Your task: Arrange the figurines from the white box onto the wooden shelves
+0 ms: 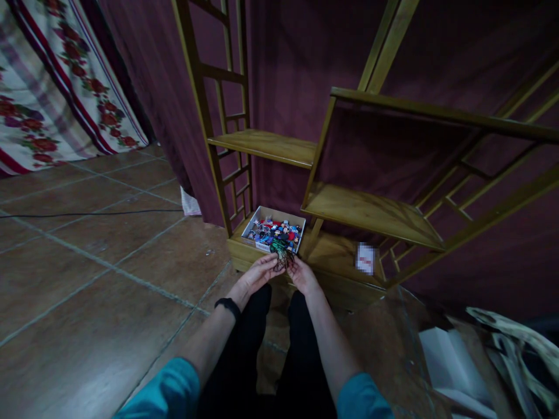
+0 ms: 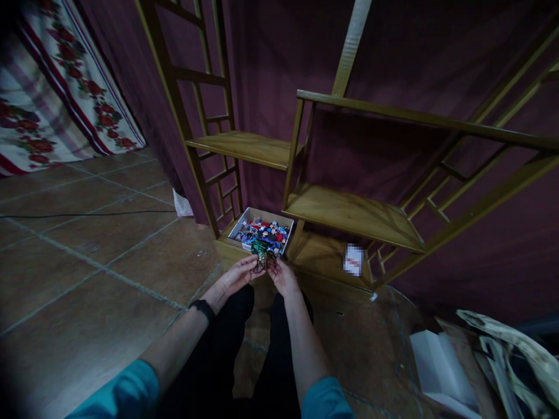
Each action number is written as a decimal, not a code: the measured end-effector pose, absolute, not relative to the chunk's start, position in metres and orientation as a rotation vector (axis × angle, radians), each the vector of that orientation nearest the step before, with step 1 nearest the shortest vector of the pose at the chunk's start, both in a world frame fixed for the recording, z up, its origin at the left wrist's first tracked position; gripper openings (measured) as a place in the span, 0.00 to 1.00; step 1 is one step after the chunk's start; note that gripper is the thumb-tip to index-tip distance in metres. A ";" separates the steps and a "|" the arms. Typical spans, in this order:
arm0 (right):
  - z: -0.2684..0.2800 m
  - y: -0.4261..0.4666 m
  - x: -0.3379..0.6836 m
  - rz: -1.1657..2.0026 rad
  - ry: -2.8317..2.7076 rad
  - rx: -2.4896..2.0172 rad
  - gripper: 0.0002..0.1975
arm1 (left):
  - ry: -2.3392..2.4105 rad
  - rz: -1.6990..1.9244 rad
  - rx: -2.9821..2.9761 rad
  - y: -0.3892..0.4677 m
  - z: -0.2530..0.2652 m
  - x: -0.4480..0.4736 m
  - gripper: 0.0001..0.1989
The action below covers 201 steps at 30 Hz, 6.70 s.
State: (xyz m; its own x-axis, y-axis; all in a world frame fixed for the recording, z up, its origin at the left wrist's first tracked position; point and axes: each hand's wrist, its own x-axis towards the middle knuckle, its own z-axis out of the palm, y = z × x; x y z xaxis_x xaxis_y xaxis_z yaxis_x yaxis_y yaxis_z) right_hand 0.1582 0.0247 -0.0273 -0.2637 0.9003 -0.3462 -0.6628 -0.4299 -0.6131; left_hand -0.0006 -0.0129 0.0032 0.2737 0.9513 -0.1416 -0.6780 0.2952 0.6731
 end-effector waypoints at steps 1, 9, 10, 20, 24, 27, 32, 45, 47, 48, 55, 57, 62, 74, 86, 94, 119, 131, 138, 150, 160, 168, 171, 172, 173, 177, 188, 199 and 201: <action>-0.027 0.025 0.158 1.870 -0.434 -0.825 0.03 | 0.589 1.164 0.551 -0.013 0.003 -0.001 0.14; -0.027 0.021 0.154 1.920 -0.469 -0.882 0.06 | 0.647 1.166 0.547 -0.010 -0.002 0.001 0.19; -0.028 0.020 0.153 1.923 -0.487 -0.884 0.07 | 0.657 1.173 0.548 -0.009 -0.002 0.001 0.20; -0.024 0.020 0.154 1.866 -0.553 -0.851 0.11 | 0.766 1.317 0.614 0.000 -0.006 0.009 0.21; -0.022 0.017 0.153 1.838 -0.623 -0.782 0.15 | 0.813 1.382 0.653 0.002 -0.009 0.013 0.21; -0.024 0.015 0.150 1.787 -0.662 -0.778 0.15 | 0.841 1.409 0.694 0.003 -0.010 0.015 0.20; -0.031 0.017 0.147 1.712 -0.673 -0.802 0.11 | 0.892 1.424 0.755 0.003 -0.012 0.017 0.17; -0.027 0.020 0.159 1.813 -0.511 -0.753 0.05 | 0.931 1.469 0.621 -0.001 -0.005 0.010 0.20; -0.027 0.020 0.159 1.821 -0.496 -0.762 0.05 | 0.998 1.504 0.644 0.001 -0.007 0.010 0.18; -0.027 0.020 0.159 1.821 -0.487 -0.760 0.05 | 1.040 1.527 0.649 0.002 -0.008 0.010 0.19; -0.031 0.020 0.162 1.865 -0.436 -0.741 0.06 | 1.213 1.675 0.606 0.001 -0.002 0.011 0.19; -0.032 0.021 0.163 1.889 -0.438 -0.746 0.06 | 1.214 1.683 0.605 0.001 0.001 0.010 0.18; -0.034 0.023 0.166 1.891 -0.465 -0.767 0.06 | 1.174 1.610 0.647 0.001 0.004 0.007 0.15; -0.029 0.023 0.165 1.949 -0.463 -0.795 0.08 | 0.893 1.320 0.719 0.000 -0.004 0.000 0.14; -0.023 0.025 0.161 1.927 -0.410 -0.824 0.07 | 0.846 1.330 0.653 0.002 -0.007 0.002 0.14; -0.024 0.025 0.161 1.890 -0.442 -0.765 0.07 | 0.880 1.419 0.597 0.004 -0.011 0.002 0.19; -0.038 0.027 0.152 1.566 -0.665 -0.825 0.15 | 0.820 1.338 0.674 0.000 -0.009 0.007 0.16; -0.031 0.028 0.150 1.455 -0.642 -0.844 0.15 | 0.846 1.267 0.705 -0.001 -0.008 0.008 0.18; -0.033 0.029 0.152 1.438 -0.646 -0.854 0.15 | 0.884 1.239 0.779 -0.001 -0.010 0.008 0.15; -0.035 0.027 0.155 1.483 -0.654 -1.039 0.14 | 0.964 1.202 0.846 0.000 -0.010 0.008 0.13; -0.040 0.027 0.155 1.482 -0.665 -1.048 0.14 | 0.989 1.195 0.865 0.000 -0.010 0.008 0.13; -0.047 0.032 0.153 1.471 -0.676 -1.120 0.12 | 0.990 1.179 0.887 0.000 -0.008 0.006 0.13; -0.042 0.029 0.153 1.461 -0.706 -1.146 0.13 | 1.026 1.163 0.881 -0.001 -0.006 0.007 0.14; -0.041 0.028 0.153 1.455 -0.713 -1.156 0.14 | 1.037 1.158 0.876 -0.001 -0.006 0.007 0.14; -0.039 0.026 0.153 1.448 -0.720 -1.163 0.15 | 1.046 1.150 0.872 -0.001 -0.005 0.007 0.13; -0.037 0.023 0.155 1.429 -0.764 -1.154 0.17 | 1.041 1.103 0.881 -0.001 -0.005 0.008 0.13; -0.043 0.023 0.152 1.353 -0.780 -1.156 0.17 | 1.010 1.172 0.842 -0.004 -0.006 0.009 0.16; -0.039 0.020 0.152 1.407 -0.705 -1.113 0.17 | 0.991 1.238 0.882 0.001 -0.014 0.005 0.22; -0.036 0.019 0.154 1.444 -0.682 -1.100 0.18 | 0.989 1.234 0.901 0.001 -0.014 0.004 0.23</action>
